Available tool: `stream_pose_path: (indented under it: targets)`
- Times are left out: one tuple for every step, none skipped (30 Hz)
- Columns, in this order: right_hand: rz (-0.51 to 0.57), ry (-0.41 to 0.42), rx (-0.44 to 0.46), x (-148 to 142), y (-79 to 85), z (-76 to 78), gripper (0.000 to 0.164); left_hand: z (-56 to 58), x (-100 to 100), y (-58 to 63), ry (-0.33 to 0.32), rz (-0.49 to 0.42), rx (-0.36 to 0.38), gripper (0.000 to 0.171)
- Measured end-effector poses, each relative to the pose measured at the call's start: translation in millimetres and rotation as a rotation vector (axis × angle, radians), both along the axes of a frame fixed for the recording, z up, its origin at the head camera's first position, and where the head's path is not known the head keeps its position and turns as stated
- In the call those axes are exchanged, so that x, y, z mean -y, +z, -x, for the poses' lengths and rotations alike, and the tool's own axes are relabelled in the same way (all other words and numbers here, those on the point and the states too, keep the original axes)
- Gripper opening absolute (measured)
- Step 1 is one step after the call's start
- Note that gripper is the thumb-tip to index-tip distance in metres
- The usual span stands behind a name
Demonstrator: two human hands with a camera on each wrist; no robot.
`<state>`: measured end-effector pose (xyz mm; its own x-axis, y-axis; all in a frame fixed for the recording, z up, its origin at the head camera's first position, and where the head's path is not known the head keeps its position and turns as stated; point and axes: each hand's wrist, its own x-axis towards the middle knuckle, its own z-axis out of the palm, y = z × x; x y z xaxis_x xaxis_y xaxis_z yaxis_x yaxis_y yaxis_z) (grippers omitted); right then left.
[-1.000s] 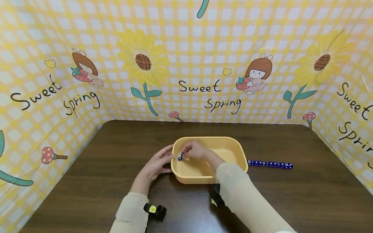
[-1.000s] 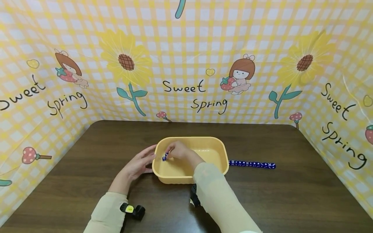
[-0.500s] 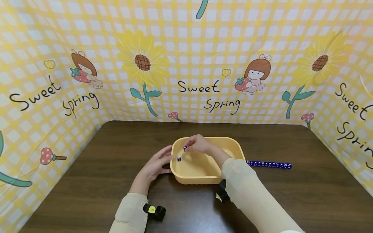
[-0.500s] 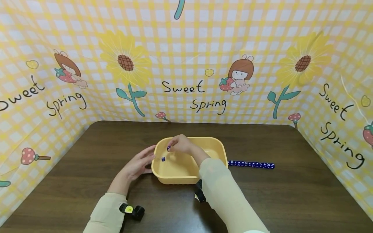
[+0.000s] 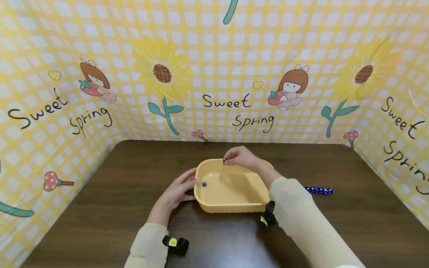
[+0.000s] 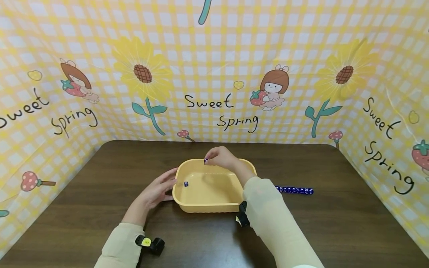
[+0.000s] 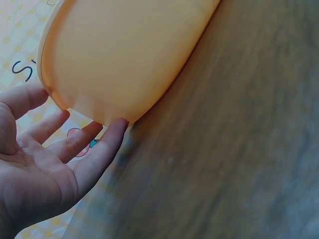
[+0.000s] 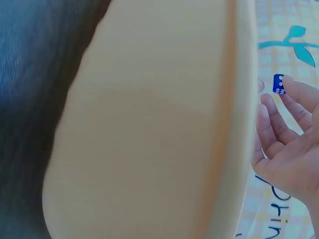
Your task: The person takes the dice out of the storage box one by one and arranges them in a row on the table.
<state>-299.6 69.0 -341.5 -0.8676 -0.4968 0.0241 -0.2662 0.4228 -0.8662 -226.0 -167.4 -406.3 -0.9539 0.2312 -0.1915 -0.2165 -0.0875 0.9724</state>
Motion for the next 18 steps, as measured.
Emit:
stream_pose_path:
  targets:
    - [-0.002,-0.004,-0.004,-2.9,1.1,0.2,0.012,0.0,0.0,-0.3,-0.002,-0.002,-0.001,0.048]
    - [0.0,-0.008,-0.004,-5.6,2.1,0.5,0.012,0.1,-0.1,-0.6,-0.002,-0.002,-0.002,0.048]
    - [0.003,-0.011,-0.006,-8.3,3.2,0.8,0.013,0.2,-0.2,-0.8,0.0,-0.005,-0.003,0.048]
    - [0.002,-0.014,-0.01,-10.6,4.3,1.2,0.013,0.2,0.0,-1.1,0.0,-0.006,-0.006,0.048]
    - [0.004,-0.017,-0.008,-12.8,5.5,1.6,0.014,0.2,0.3,-1.3,0.001,-0.006,-0.006,0.048]
    - [0.005,-0.023,-0.004,-15.1,6.7,1.9,0.014,0.2,0.4,-1.4,0.002,-0.006,-0.007,0.048]
    - [0.003,-0.029,-0.002,-17.4,8.1,2.1,0.014,0.2,0.6,-1.5,0.005,-0.008,-0.005,0.048]
    - [-0.001,-0.035,-0.004,-19.9,9.6,2.2,0.014,0.2,0.7,-1.6,0.007,-0.006,-0.005,0.048]
    - [-0.004,-0.04,-0.005,-22.4,11.2,2.0,0.014,0.3,0.7,-1.8,0.006,-0.006,-0.004,0.048]
    - [-0.003,-0.044,-0.002,-24.9,12.7,1.9,0.014,0.3,0.7,-2.0,0.003,-0.004,-0.004,0.048]
    - [0.003,-0.047,0.0,-27.5,14.1,1.7,0.014,0.3,0.5,-2.1,0.002,-0.003,-0.003,0.048]
    - [0.005,-0.053,-0.002,-30.1,15.4,1.6,0.014,0.3,0.4,-2.1,0.0,-0.003,-0.003,0.049]
    - [0.007,-0.058,-0.001,-32.7,16.8,1.4,0.014,0.2,0.2,-2.0,0.0,-0.003,-0.001,0.049]
    - [0.013,-0.059,-0.001,-35.2,18.0,1.3,0.014,0.2,0.1,-1.9,-0.002,-0.003,-0.001,0.049]
    - [0.019,-0.06,0.002,-37.7,19.2,1.2,0.015,0.2,-0.1,-1.8,-0.003,-0.002,-0.002,0.049]
    - [0.023,-0.066,0.005,-40.3,20.4,1.3,0.015,0.1,-0.2,-1.5,-0.002,-0.002,-0.002,0.048]
    - [0.027,-0.071,0.005,-42.8,21.4,1.4,0.015,0.0,-0.2,-1.2,-0.002,-0.003,-0.002,0.048]
    - [0.031,-0.077,0.006,-45.4,22.3,1.5,0.015,0.0,-0.3,-1.0,-0.003,-0.002,-0.003,0.048]
